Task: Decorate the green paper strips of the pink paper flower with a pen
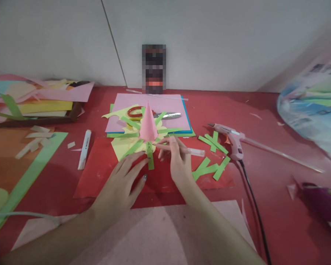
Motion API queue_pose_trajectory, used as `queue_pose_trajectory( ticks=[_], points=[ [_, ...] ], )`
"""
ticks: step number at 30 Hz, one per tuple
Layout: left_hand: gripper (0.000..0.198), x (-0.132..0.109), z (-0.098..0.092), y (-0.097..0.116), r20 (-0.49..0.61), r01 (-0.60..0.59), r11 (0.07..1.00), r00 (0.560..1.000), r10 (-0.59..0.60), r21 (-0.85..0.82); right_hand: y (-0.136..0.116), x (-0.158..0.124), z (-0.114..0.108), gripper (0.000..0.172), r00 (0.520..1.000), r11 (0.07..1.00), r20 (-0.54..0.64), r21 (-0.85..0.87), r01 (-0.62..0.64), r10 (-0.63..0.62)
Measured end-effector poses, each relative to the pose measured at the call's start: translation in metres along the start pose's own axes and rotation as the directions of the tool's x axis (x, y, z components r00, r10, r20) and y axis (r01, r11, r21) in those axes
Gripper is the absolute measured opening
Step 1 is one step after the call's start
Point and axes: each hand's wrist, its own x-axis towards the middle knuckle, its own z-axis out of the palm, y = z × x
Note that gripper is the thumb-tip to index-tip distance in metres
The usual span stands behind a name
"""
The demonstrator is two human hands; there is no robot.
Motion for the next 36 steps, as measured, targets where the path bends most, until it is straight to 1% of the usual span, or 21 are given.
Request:
queue_pose_trajectory(
  ticks=[3,5,9,10,14,16,20,23,26,32,36],
  points=[
    [0.038,-0.0017,0.0019,0.0012,0.024,-0.002,0.999,1.0,0.001,0.038,-0.0026,0.0008,0.0006,0.03,1.0,0.999,0.026,-0.05,0.0,0.001],
    [0.037,-0.0026,0.0028,0.0019,0.026,-0.008,0.999,1.0,0.007,0.053,-0.0035,0.0014,0.001,0.029,0.999,0.997,0.049,-0.071,-0.002,0.006],
    [0.033,-0.0026,0.003,0.0027,0.029,-0.028,0.997,0.999,0.027,0.065,-0.0038,0.0019,0.0015,0.032,0.998,0.999,0.064,-0.037,0.006,-0.004],
    [0.032,-0.0023,0.0027,0.0027,0.03,-0.038,0.997,0.999,0.036,0.07,-0.0039,0.002,0.0015,0.031,0.998,0.998,0.063,-0.056,0.014,-0.01],
    [0.03,-0.0017,0.0024,0.0024,0.026,-0.097,0.99,0.995,0.095,0.098,-0.0046,0.0018,0.0004,0.029,0.999,0.974,0.023,-0.225,0.037,-0.033],
    [0.03,-0.0017,0.0028,0.0024,0.022,-0.118,0.987,0.993,0.117,0.108,-0.004,0.0019,-0.0003,0.03,1.0,0.967,0.015,-0.252,0.028,-0.025],
    [0.029,-0.0019,0.0032,0.0026,0.018,-0.126,0.985,0.992,0.125,0.118,-0.0002,0.0031,-0.0013,0.029,0.997,0.968,0.075,-0.248,0.027,-0.009],
    [0.029,-0.0019,0.0026,0.0025,0.02,-0.126,0.985,0.992,0.125,0.118,0.003,0.004,-0.0017,0.028,0.995,0.973,0.096,-0.228,0.03,-0.008],
    [0.029,-0.0016,0.0023,0.0021,0.024,-0.118,0.987,0.993,0.116,0.112,0.0044,0.0042,-0.0017,0.028,0.995,0.975,0.102,-0.221,0.025,-0.003],
    [0.029,-0.0013,0.0036,0.0022,0.019,-0.123,0.986,0.992,0.122,0.111,0.0037,0.0046,-0.0019,0.033,0.993,0.971,0.115,-0.24,0.017,0.011],
    [0.029,-0.0011,0.0043,0.0012,0.002,-0.132,0.985,0.991,0.132,0.11,0.0041,0.0048,-0.0023,0.028,0.994,0.974,0.108,-0.226,0.025,0.0]
  ],
)
